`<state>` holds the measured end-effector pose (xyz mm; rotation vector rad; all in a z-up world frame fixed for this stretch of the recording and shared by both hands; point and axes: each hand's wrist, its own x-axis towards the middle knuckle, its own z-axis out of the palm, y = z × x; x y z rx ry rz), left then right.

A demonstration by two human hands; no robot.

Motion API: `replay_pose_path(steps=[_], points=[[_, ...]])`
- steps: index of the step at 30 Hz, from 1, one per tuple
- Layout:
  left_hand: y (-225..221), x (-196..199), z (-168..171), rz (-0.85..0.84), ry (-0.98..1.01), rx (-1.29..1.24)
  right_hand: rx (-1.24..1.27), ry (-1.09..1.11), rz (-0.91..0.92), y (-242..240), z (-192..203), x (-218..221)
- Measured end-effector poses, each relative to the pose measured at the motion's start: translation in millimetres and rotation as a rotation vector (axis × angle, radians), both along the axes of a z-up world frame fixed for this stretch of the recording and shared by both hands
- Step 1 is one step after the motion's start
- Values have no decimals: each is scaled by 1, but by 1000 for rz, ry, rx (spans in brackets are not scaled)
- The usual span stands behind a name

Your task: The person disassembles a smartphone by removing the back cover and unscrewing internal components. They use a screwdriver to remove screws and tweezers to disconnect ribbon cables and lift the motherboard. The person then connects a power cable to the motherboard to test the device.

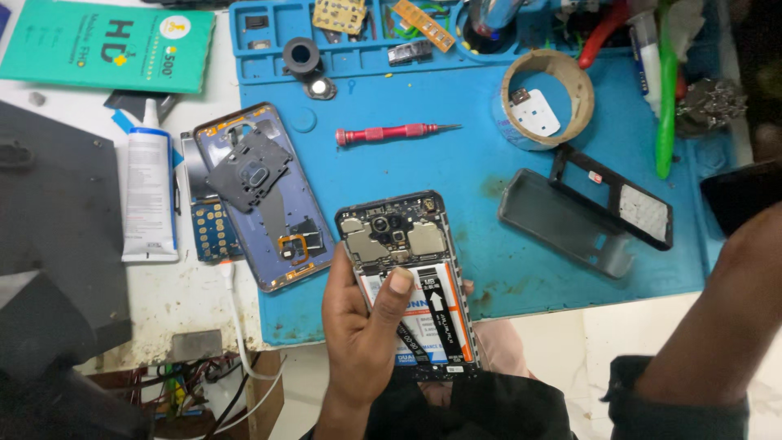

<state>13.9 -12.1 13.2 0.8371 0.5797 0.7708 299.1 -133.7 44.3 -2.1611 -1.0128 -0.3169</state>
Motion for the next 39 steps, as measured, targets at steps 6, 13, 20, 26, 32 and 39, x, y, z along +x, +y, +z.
replay_pose_path(steps=[6, 13, 20, 26, 32, 39], points=[[4, -9, -1, -18, -148, -90, 157, 236, 141, -24, -21, -63], [6, -24, -4, -14, -217, -95, 155, 365, 334, -11, -40, -111], [2, -22, 0, -43, -43, 19, -264, 221, 557, 30, -12, -124], [1, -18, -1, -39, 23, 102, 177, 693, 508, 9, -13, -122], [1, -12, 2, -34, 110, 131, 248, 631, 531, -7, -20, -146], [2, -12, 4, 1, 174, 209, 203, 612, 603, 12, -18, -136]])
